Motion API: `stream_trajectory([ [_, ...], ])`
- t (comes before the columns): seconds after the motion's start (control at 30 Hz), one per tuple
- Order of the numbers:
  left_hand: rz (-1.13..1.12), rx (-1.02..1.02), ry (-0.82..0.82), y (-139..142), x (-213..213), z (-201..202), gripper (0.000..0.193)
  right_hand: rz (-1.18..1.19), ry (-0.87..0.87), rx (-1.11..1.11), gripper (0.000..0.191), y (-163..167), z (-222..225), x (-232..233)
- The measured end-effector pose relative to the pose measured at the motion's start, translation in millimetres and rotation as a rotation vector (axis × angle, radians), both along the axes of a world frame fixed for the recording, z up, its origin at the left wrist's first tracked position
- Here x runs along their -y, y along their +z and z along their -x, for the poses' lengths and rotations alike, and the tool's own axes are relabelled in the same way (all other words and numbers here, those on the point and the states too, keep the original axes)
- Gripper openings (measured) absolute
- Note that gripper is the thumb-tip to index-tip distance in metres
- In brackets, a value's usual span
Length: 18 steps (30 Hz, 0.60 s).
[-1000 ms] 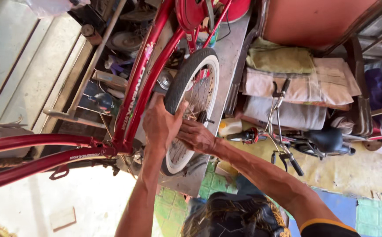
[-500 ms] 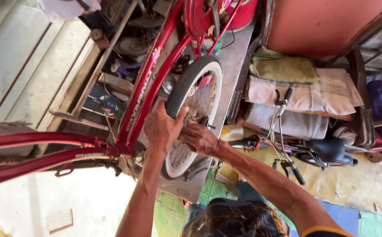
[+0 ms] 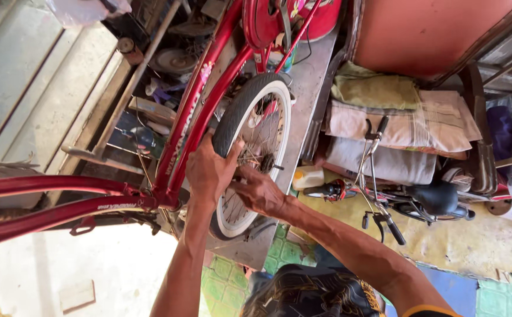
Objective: The person holds the front wheel of a red bicycle steady with one hand while working at the hub and spokes with the other hand, turning components at the hub and checking the wheel by hand. The person continues working around the hub and spokes throughout the episode.
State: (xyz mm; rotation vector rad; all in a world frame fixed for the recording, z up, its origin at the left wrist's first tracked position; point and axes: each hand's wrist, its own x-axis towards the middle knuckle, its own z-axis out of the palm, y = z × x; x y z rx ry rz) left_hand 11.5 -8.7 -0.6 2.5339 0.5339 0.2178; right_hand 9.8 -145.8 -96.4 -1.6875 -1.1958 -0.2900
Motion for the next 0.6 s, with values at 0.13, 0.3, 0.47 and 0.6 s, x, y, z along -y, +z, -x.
stream_trajectory([
  [0.13, -0.056, 0.009, -0.002, 2, 2, -1, 0.072, -0.023, -0.054, -0.168, 0.029, 2, 1, 1],
  [0.3, 0.034, -0.024, -0.015, 3, 0, -1, 0.062, -0.113, -0.087, -0.137, 0.03, 1, 10, -5],
  [0.47, -0.006, -0.008, -0.013, 6, 1, -2, 0.064, -0.04, -0.08, -0.173, 0.028, -6, 13, -9],
  [0.6, -0.012, 0.017, -0.019, 7, 3, -1, 0.066, -0.09, -0.059, -0.11, 0.029, -13, 4, -5],
])
